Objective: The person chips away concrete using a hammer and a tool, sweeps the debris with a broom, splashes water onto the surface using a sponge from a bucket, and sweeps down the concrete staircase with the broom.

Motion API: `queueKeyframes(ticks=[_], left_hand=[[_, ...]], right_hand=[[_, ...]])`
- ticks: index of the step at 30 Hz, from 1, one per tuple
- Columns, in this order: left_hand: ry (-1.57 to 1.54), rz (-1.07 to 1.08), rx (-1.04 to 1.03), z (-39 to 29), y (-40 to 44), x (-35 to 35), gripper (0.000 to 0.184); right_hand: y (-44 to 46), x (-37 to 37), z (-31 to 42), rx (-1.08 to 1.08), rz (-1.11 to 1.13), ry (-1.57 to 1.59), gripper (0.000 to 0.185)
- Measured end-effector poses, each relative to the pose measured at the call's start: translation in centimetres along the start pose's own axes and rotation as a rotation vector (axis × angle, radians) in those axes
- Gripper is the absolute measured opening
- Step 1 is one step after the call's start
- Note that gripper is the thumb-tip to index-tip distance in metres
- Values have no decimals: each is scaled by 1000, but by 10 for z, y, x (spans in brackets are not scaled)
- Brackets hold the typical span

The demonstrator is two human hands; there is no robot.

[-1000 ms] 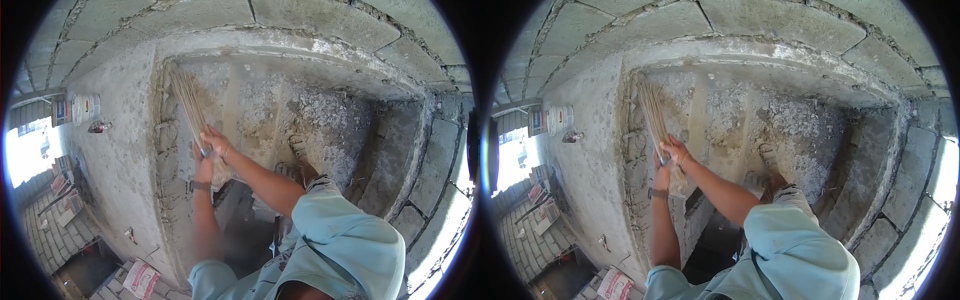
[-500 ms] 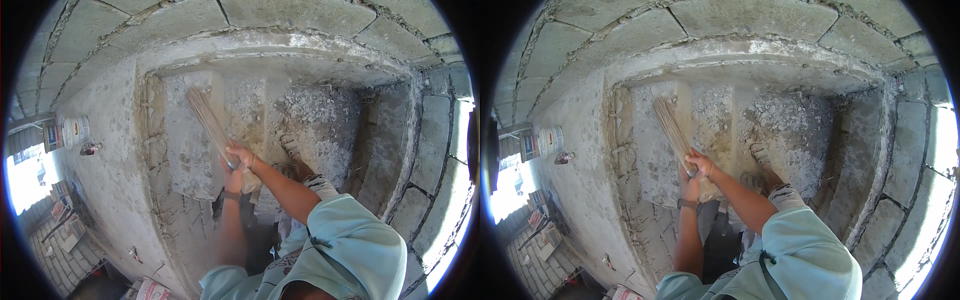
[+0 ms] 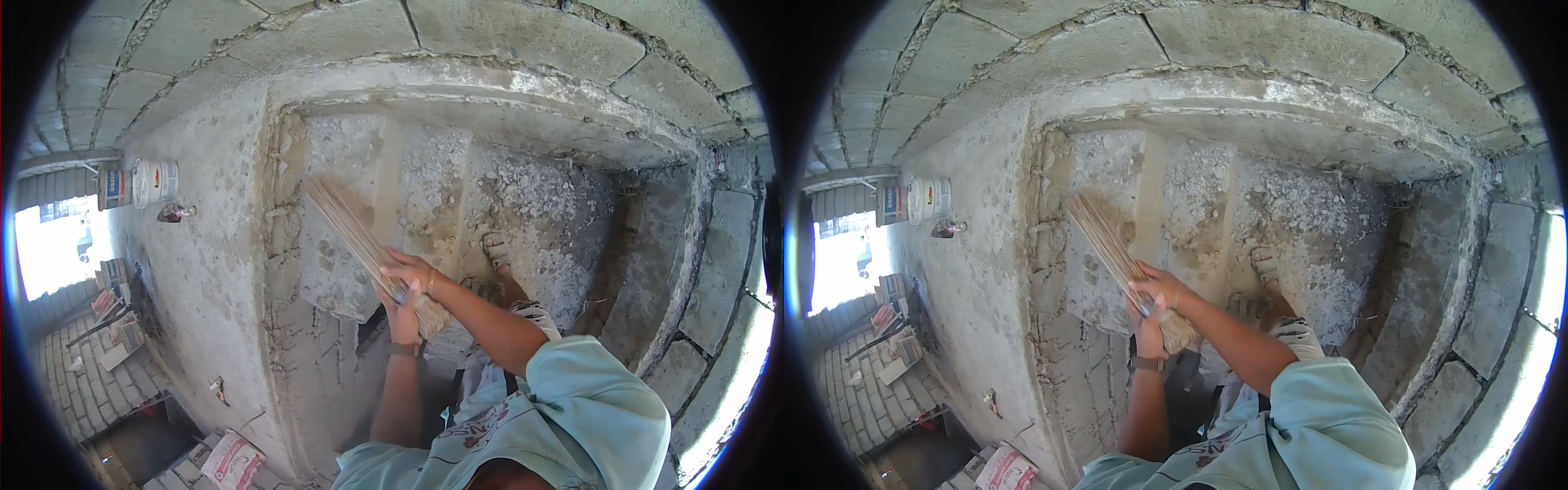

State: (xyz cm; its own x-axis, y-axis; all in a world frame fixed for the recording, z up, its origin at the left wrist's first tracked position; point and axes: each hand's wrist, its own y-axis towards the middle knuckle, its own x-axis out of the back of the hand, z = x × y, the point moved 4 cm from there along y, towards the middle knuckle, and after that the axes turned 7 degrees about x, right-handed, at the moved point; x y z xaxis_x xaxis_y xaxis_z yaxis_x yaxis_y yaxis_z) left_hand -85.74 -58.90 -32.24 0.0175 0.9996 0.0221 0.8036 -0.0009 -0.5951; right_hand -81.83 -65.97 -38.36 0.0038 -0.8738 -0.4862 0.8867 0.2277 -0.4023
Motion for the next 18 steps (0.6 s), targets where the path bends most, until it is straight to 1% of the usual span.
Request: queueKeyframes(ticks=[1,2,3,4,5,6,7,8,9,10,11,12,13,14,15,16,17,18], left_hand=[[-118,-86,-31,-10,18,-4,80],[-153,-50,30,-15,46,-5,79],[-183,-14,94,-17,77,-2,79],[14,8,137,-18,109,-6,78],[207,31,187,-15,125,-5,77],[199,30,196,-10,120,-2,77],[163,171,102,-14,116,-8,81],[116,233,53,-17,99,-3,82],[66,298,6,-20,81,3,83],[67,305,2,-38,73,-3,83],[84,231,-33,-55,58,-6,82],[102,160,-65,-64,51,-5,82],[29,166,-13,-70,67,-9,83],[35,176,-8,-73,88,-14,83],[70,148,94,-69,113,-18,84],[105,114,195,-61,128,-18,84],[104,115,206,-49,126,-20,84],[189,146,223,-30,114,-25,84]], right_hand=[[29,0,8,47,60,-195,72],[62,6,11,91,121,-394,72],[104,26,-10,32,46,-138,71],[133,36,-32,-26,-33,125,70],[117,33,-23,-36,-31,134,70],[85,40,4,-21,-201,299,70],[67,49,25,14,-373,457,70],[56,37,15,14,-374,453,70],[41,19,2,130,-464,318,70],[38,11,2,249,-552,177,70],[45,8,10,242,-554,174,70],[58,3,20,132,-399,286,71],[73,0,30,31,-243,397,72],[100,13,24,34,-254,402,72],[138,31,3,-4,-230,421,72],[158,39,-9,-44,-202,440,72],[142,44,-14,-52,-208,441,72],[105,56,-20,-15,-340,541,71]])
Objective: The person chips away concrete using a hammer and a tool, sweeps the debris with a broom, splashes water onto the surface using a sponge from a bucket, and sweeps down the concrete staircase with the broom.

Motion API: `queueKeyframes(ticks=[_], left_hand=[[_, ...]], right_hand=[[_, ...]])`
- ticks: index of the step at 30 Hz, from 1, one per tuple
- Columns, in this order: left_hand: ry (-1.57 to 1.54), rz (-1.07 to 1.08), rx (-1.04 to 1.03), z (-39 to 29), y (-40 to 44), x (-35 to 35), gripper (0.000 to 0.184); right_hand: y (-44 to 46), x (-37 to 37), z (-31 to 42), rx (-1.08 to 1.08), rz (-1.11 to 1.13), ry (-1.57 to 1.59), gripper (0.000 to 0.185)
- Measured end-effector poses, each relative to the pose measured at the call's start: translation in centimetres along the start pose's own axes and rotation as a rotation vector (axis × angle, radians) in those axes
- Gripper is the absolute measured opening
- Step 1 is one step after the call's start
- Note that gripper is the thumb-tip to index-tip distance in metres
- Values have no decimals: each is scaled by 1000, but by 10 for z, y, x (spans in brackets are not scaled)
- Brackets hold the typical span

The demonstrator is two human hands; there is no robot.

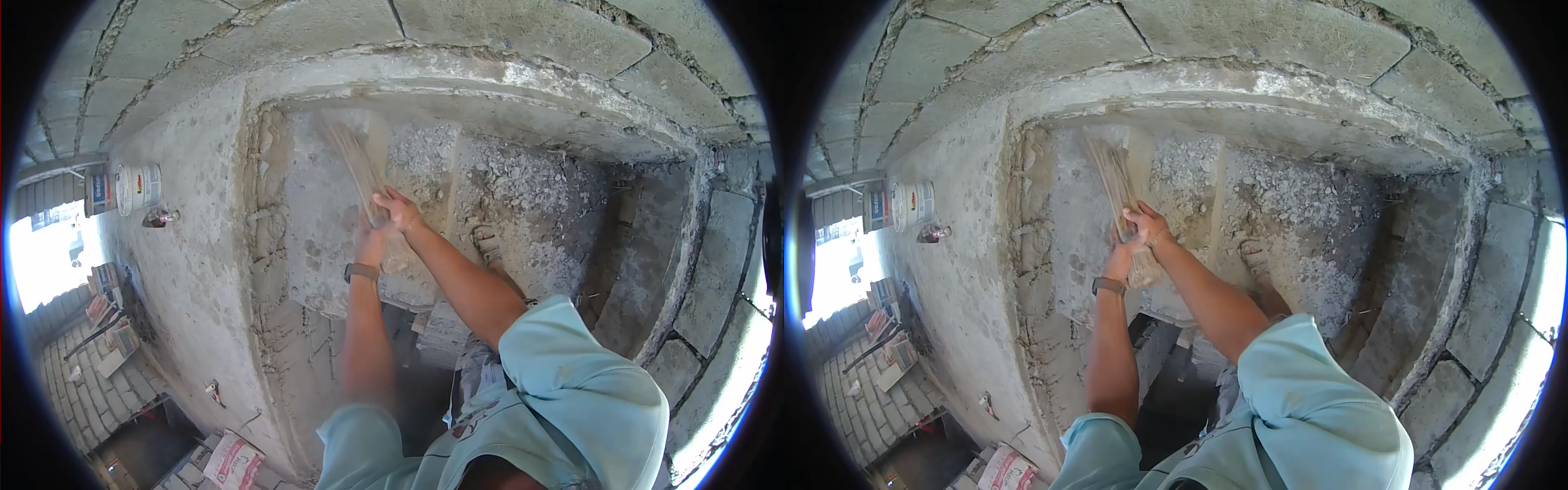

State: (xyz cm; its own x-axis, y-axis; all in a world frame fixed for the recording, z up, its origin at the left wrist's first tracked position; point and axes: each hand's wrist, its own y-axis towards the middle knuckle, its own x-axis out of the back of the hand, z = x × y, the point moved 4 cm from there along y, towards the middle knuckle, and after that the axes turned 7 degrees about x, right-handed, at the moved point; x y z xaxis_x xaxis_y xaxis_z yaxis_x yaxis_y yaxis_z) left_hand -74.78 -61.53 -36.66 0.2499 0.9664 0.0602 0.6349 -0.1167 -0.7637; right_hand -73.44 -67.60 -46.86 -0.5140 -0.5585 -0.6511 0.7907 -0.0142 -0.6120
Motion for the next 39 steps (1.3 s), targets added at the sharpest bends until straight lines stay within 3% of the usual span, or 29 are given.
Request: queueKeyframes(ticks=[1,3,5,7,9,11,13,14,15,17,18,20,22,23,24,25,27,28,31,32,35,37,39], left_hand=[[95,29,-12,5,1,-12,83],[94,187,-145,29,-37,-13,86],[128,262,-8,38,-98,-18,90],[3,246,-71,82,-132,-36,93],[-111,194,36,111,-159,-66,86],[-367,120,317,144,-165,-93,81],[-533,54,373,172,-155,-115,83],[-694,-20,430,188,-154,-125,86],[-767,-167,370,193,-147,-135,81],[-811,-245,314,189,-120,-152,78],[-854,-314,253,189,-103,-160,76],[-1014,13,166,248,-26,-180,73],[-712,-120,291,223,6,-210,64],[-611,-159,338,206,13,-224,61],[-647,1,272,175,3,-239,63],[-672,159,209,153,-11,-245,64],[-665,220,209,140,-43,-231,65],[-657,287,210,143,-64,-229,66],[-747,31,229,187,-131,-203,63],[-812,-92,248,187,-151,-194,58],[-955,-181,359,243,-140,-154,44],[-1185,-141,372,275,-92,-133,41],[-1106,82,220,259,-28,-134,45]], right_hand=[[-20,14,15,82,-99,111,70],[-91,14,16,193,-207,-24,68],[-154,20,8,290,-236,-175,65],[-193,46,-2,299,-172,-238,64],[-217,87,-14,55,-55,-270,65],[-222,122,-8,-67,-1,-417,66],[-215,142,-9,-211,41,-567,67],[-202,147,-13,-295,258,-730,69],[-187,155,-18,-372,481,-888,71],[-157,177,-46,-474,631,-798,74],[-136,192,-47,-364,684,-1008,74],[-101,214,-6,-310,660,-1103,78],[-73,245,58,-278,324,-1086,78],[-83,243,91,-224,126,-931,76],[-97,238,117,-170,-66,-766,75],[-116,231,118,-183,-74,-753,75],[-153,219,124,65,-301,-486,73],[-167,216,116,54,-255,-600,73],[-209,205,58,-101,59,-931,73],[-212,204,27,-174,202,-920,73],[-193,183,-35,-536,529,-888,69],[-143,186,-83,-379,689,-1287,60],[-85,186,-76,-367,696,-1440,50]])
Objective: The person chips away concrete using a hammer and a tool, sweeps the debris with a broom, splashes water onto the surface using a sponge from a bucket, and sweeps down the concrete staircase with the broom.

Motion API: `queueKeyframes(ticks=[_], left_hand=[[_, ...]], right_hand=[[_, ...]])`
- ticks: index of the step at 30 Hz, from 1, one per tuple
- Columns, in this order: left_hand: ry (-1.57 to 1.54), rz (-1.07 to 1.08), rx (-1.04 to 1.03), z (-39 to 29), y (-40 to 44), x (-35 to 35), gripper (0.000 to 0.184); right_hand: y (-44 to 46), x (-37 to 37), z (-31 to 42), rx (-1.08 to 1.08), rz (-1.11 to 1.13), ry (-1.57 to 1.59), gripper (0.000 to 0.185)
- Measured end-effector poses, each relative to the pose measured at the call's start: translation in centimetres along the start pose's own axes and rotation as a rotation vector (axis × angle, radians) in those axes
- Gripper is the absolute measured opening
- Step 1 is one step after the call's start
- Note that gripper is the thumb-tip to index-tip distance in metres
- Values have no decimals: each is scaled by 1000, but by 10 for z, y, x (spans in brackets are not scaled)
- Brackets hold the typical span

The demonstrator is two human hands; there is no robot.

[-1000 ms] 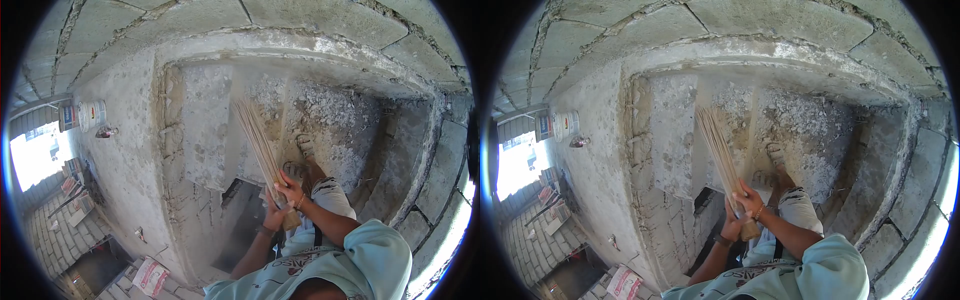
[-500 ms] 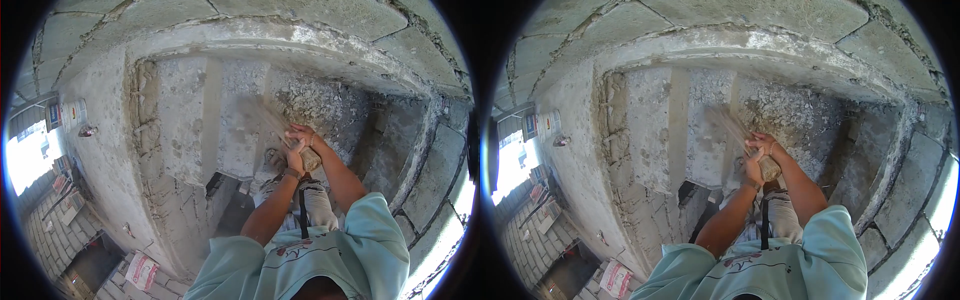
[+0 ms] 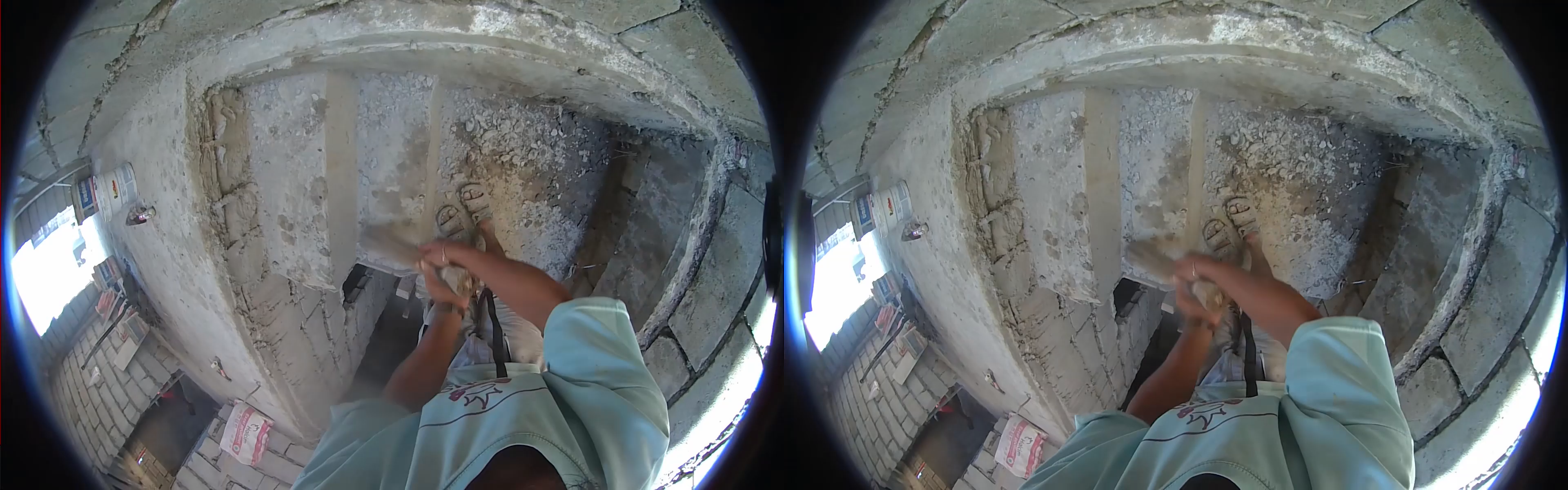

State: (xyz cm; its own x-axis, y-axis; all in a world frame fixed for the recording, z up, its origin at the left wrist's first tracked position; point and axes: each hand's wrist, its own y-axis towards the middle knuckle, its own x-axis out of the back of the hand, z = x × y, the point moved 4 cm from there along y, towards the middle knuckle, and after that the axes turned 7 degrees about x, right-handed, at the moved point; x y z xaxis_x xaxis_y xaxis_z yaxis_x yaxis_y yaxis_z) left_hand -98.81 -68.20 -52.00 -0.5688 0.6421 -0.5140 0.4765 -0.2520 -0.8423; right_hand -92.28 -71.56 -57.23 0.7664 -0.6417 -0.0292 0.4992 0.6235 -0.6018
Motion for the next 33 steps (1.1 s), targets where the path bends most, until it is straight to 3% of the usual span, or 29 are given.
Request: queueKeyframes(ticks=[1,2,4,6,8,10,12,13,15,17,19,20,23,26,28,30,31,33], left_hand=[[75,-42,21,-7,24,-22,47],[146,-78,44,-12,41,-53,48],[528,-10,-23,-19,49,-111,53],[573,8,-33,-14,32,-118,54],[691,-32,-39,-10,5,-99,59],[428,104,66,-4,-63,-89,60],[394,-191,-35,2,-109,-38,56],[382,-209,-36,4,-123,-15,56],[-60,-360,-6,2,-128,34,51],[-140,-351,49,-20,-109,47,49],[-111,-231,160,-37,-55,36,50],[-10,-139,221,-41,-35,31,54],[124,-130,138,-34,-66,-3,51],[343,-90,3,-26,-107,-52,48],[351,-167,-3,-20,-136,-44,48],[370,-249,-10,-8,-146,-18,48],[95,-311,57,7,-132,18,48],[-176,-358,134,19,-103,37,48]], right_hand=[[11,28,-14,9,-109,243,50],[-33,89,23,-93,-241,160,52],[-62,136,12,-78,-572,403,57],[-115,147,41,-9,-892,454,54],[-138,109,54,-54,-922,569,60],[-153,65,80,-78,-837,297,62],[-133,-3,64,-97,-525,378,62],[-121,-32,69,-105,-347,481,63],[-71,-81,56,-120,-31,228,61],[-25,-90,52,-127,97,21,57],[1,-54,45,-171,-35,249,48],[-7,-21,49,-218,-116,350,54],[-69,15,36,-217,-466,516,58],[-142,2,94,-289,-614,275,59],[-153,-21,96,-163,-655,295,59],[-125,-63,65,-157,-373,433,59],[-106,-67,51,-154,-386,429,59],[-69,-64,38,-233,41,256,59]])
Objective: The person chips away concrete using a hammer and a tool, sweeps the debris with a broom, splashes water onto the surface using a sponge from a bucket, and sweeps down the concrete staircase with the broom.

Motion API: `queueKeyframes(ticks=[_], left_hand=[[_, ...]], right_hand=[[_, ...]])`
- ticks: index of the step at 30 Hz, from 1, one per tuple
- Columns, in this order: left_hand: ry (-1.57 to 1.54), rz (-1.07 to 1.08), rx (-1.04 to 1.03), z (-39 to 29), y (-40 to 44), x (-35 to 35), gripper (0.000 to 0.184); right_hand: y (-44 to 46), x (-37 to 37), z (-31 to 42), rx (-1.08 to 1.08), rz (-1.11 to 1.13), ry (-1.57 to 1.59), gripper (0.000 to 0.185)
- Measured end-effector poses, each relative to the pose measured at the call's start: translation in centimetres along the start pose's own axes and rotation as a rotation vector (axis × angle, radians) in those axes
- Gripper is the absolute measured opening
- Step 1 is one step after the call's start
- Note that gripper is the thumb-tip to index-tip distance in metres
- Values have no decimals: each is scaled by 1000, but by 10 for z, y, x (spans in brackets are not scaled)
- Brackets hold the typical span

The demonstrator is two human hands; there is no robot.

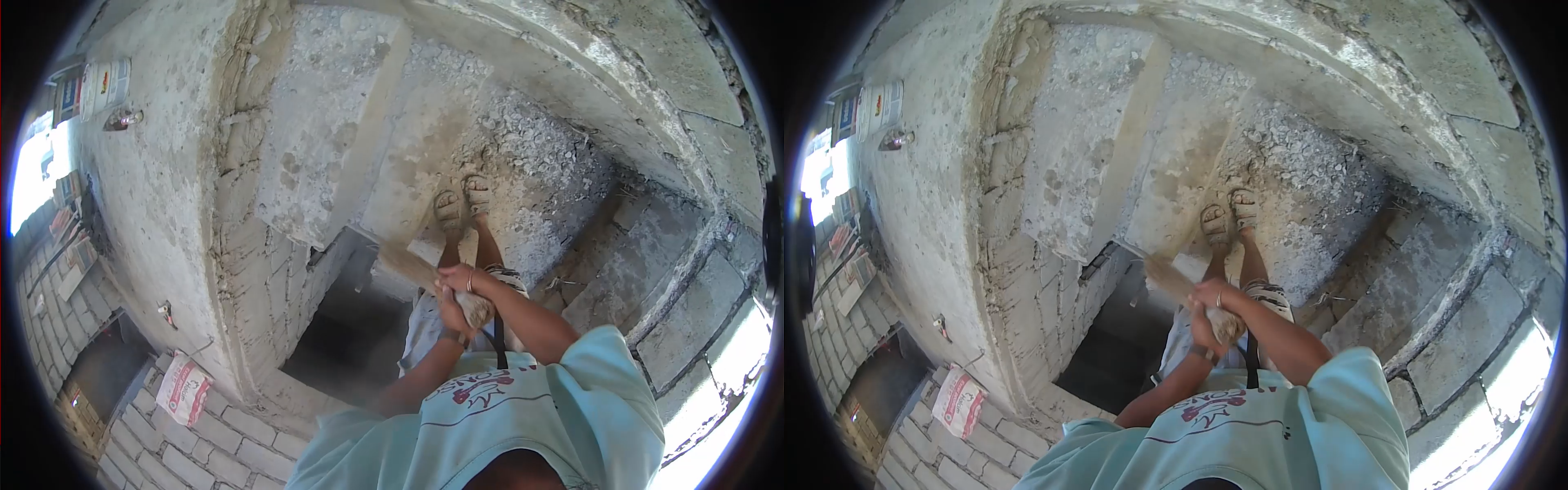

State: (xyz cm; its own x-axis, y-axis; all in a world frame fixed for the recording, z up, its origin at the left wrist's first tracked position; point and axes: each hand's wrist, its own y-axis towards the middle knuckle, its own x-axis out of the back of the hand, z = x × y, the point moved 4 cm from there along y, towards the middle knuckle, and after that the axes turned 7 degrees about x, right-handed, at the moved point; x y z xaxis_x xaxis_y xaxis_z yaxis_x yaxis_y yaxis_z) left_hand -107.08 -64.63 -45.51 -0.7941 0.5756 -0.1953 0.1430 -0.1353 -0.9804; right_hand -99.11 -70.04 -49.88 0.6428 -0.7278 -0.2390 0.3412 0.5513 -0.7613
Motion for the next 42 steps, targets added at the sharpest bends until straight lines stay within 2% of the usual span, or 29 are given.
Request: queueKeyframes(ticks=[2,3,4,5,6,7,8,10,12,14,15,17,19,20,22,23,25,27,28,29,30,32,33,35,36,38,39,41,42], left_hand=[[137,310,185,-4,45,-35,40],[144,310,190,-3,42,-65,40],[352,207,51,-2,17,-101,42],[552,103,-91,-2,-1,-119,43],[552,107,-91,-4,-7,-116,43],[602,209,-120,-9,-16,-115,45],[656,316,-150,-13,-23,-117,47],[635,325,-202,-22,-25,-122,49],[796,289,-386,-41,0,-135,60],[802,199,-344,-57,9,-194,65],[815,177,-299,-66,37,-215,59],[871,158,-227,-73,66,-240,54],[1067,265,-208,-63,66,-262,53],[1297,487,-392,-72,71,-244,51],[1439,630,-500,-103,51,-215,51],[1365,504,-379,-116,27,-202,53],[1305,425,-388,-127,9,-202,52],[1217,367,-424,-136,15,-224,52],[1267,270,-285,-138,33,-246,53],[1323,170,-143,-137,47,-258,54],[1347,176,-127,-133,55,-256,54],[1588,239,-216,-120,72,-250,58],[1597,246,-215,-124,68,-245,58],[1451,430,-73,-146,33,-221,62],[1456,445,-78,-146,21,-224,62],[1525,289,-238,-150,-7,-223,66],[1524,300,-240,-145,3,-230,66],[1409,75,-291,-141,33,-246,68],[1417,79,-295,-140,58,-247,68]], right_hand=[[-13,55,7,-42,-275,178,57],[-24,79,1,33,-410,347,57],[-39,89,-5,100,-541,527,57],[-58,83,7,91,-539,535,57],[-84,84,27,129,-675,457,56],[-101,88,40,174,-820,376,55],[-98,87,38,186,-837,375,55],[-83,79,31,244,-799,272,55],[-69,108,54,273,-750,327,56],[-30,149,55,343,-757,436,57],[-14,176,58,354,-744,497,56],[-7,213,60,316,-792,879,55],[-18,204,50,364,-824,1001,56],[-22,192,51,426,-826,1109,57],[-26,141,66,338,-1170,875,58],[-19,119,74,397,-1138,937,59],[0,107,84,436,-1121,1023,60],[28,135,94,491,-875,997,61],[33,151,89,498,-892,1009,61],[38,167,84,469,-889,1179,60],[38,170,76,430,-880,1350,60],[21,158,67,428,-969,1373,61],[14,150,67,441,-1037,1390,62],[5,110,89,453,-1287,1160,65],[-1,110,97,467,-1298,1156,65],[-9,99,114,503,-1165,1238,58],[9,114,106,508,-1172,1231,58],[64,151,93,674,-819,1184,65],[62,163,82,682,-824,1187,65]])
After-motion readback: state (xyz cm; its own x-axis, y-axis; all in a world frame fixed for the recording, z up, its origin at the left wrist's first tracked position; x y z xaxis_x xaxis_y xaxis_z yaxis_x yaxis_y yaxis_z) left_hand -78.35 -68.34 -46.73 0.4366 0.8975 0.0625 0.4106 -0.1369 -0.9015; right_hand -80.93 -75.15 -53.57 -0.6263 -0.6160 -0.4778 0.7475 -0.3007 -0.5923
